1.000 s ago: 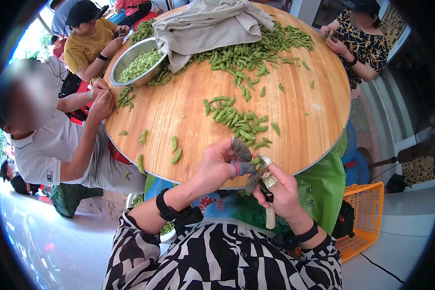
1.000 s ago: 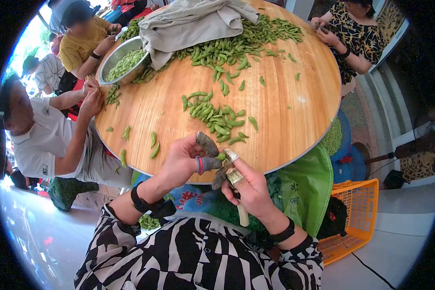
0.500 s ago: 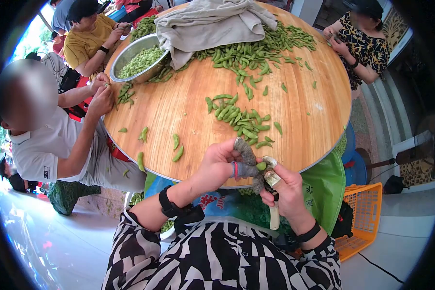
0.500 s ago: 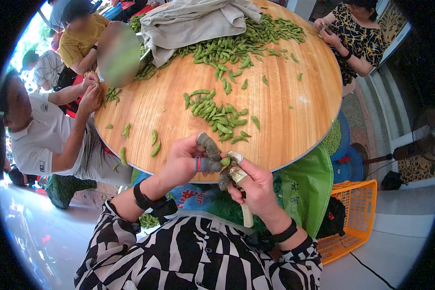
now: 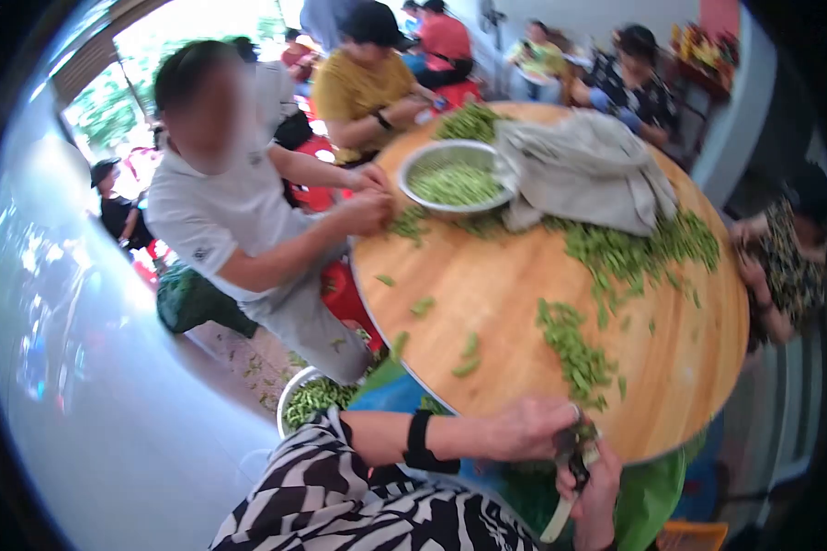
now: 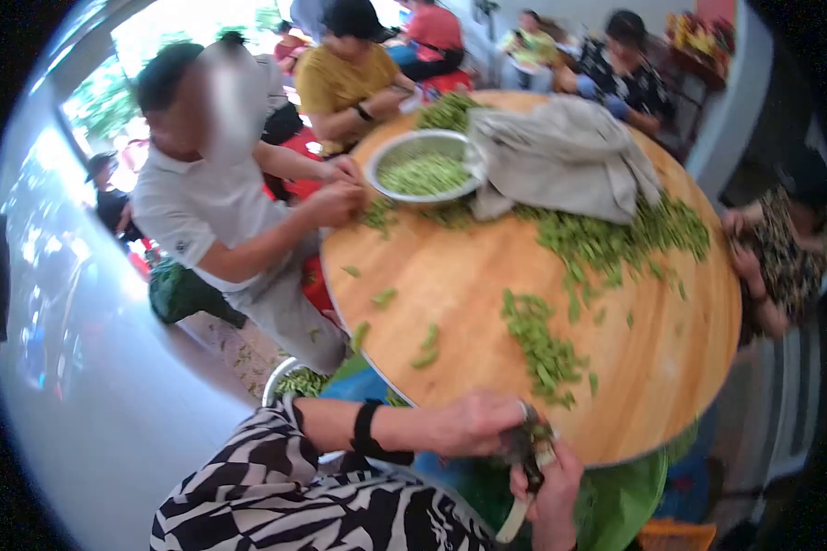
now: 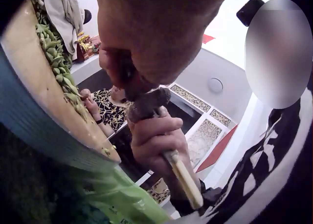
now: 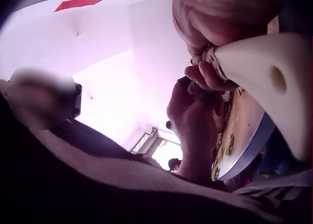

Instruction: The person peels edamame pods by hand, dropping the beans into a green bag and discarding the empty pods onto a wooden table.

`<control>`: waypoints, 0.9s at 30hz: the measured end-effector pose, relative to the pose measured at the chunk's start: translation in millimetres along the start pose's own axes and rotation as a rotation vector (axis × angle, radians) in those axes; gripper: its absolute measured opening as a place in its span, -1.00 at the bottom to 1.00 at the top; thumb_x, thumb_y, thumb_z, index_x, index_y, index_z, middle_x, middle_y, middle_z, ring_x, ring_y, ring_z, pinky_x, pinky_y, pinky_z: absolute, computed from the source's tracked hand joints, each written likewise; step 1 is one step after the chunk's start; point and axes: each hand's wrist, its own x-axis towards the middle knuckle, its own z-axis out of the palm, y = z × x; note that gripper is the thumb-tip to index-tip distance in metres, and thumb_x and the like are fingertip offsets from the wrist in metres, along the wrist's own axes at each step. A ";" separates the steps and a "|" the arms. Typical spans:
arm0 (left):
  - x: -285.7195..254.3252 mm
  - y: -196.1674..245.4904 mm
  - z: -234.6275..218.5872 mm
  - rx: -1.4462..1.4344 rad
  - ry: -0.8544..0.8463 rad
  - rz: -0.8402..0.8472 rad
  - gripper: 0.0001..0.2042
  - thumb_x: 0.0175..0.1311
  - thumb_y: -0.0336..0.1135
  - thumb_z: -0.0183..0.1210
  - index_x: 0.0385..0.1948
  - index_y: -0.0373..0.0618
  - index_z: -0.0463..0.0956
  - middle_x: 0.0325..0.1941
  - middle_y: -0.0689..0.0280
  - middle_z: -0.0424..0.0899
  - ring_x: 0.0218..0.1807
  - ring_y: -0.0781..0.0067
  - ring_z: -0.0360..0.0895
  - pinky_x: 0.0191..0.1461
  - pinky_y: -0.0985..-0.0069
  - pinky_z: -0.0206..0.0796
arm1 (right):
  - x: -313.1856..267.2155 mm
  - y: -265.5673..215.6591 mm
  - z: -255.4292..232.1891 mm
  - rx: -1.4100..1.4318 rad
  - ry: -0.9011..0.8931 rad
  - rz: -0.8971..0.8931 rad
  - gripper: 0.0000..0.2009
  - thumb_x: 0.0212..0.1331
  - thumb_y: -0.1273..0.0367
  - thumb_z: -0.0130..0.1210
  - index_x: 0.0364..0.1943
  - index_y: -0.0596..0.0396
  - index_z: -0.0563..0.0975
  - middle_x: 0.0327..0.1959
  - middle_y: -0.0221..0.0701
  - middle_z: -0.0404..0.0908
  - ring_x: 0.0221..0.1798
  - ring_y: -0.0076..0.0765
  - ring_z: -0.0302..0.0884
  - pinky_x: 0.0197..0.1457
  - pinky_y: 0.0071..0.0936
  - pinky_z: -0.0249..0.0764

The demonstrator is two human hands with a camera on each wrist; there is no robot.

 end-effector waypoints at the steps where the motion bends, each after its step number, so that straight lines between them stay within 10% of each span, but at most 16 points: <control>1: 2.3 0.1 -1.2 -0.056 0.017 -0.033 -0.69 0.04 -0.41 0.21 -0.14 -0.17 0.43 -0.39 0.11 0.53 -0.30 0.03 0.55 -0.28 0.24 0.39 | 1.5 -0.3 3.1 0.017 0.008 -0.007 -0.64 0.24 0.46 -0.22 0.12 0.27 0.33 -0.57 -0.26 0.41 -0.73 -0.45 0.30 -0.79 -0.54 0.20; 4: 4.4 4.2 -0.3 -0.322 0.057 -0.229 -0.80 0.13 -0.45 0.16 -0.19 -0.17 0.51 -0.41 0.13 0.56 -0.39 0.15 0.53 -0.28 0.33 0.37 | -8.3 -13.1 21.9 -0.121 0.095 0.031 -0.82 0.32 0.30 -0.03 -0.19 0.12 0.47 -0.58 -0.50 0.38 -0.69 -0.64 0.21 -0.67 -0.69 0.12; 11: 5.0 -1.3 4.7 -0.854 -0.105 -0.681 -0.89 0.19 -0.38 0.20 -0.30 -0.14 0.52 -0.49 0.55 0.50 -0.46 0.77 0.34 -0.44 0.68 0.18 | -11.6 -8.1 12.2 -0.381 0.087 -0.126 -0.78 0.32 0.29 -0.06 -0.16 0.15 0.50 -0.54 -0.49 0.46 -0.68 -0.66 0.24 -0.65 -0.73 0.13; 16: -2.1 7.5 12.3 -1.014 -0.185 -0.665 -0.91 0.18 -0.35 0.21 -0.34 -0.10 0.53 -0.59 0.52 0.49 -0.61 0.80 0.30 -0.62 0.71 0.06 | -5.6 -13.8 -2.2 -0.539 0.119 -0.196 -0.90 0.27 0.40 0.01 -0.23 0.12 0.50 -0.50 -0.56 0.44 -0.61 -0.70 0.25 -0.58 -0.76 0.15; 21: -1.1 14.4 6.9 -1.185 -0.216 -1.049 -0.84 0.24 -0.24 0.15 -0.43 -0.12 0.58 -0.68 0.41 0.50 -0.69 0.54 0.39 -0.64 0.60 0.22 | -7.4 -21.5 -5.1 -0.700 -0.031 -0.171 -0.99 0.24 0.48 0.04 -0.32 0.08 0.46 -0.53 -0.61 0.36 -0.60 -0.73 0.17 -0.54 -0.74 0.10; 27: -6.6 8.2 14.1 -1.013 -0.198 -0.884 -0.95 0.16 -0.43 0.08 -0.48 -0.13 0.46 -0.71 0.38 0.47 -0.78 0.63 0.31 -0.78 0.60 0.06 | -5.6 -14.2 -10.7 -0.777 -0.069 -0.258 -0.97 0.22 0.49 0.05 -0.32 0.09 0.44 -0.57 -0.62 0.30 -0.58 -0.72 0.16 -0.53 -0.71 0.12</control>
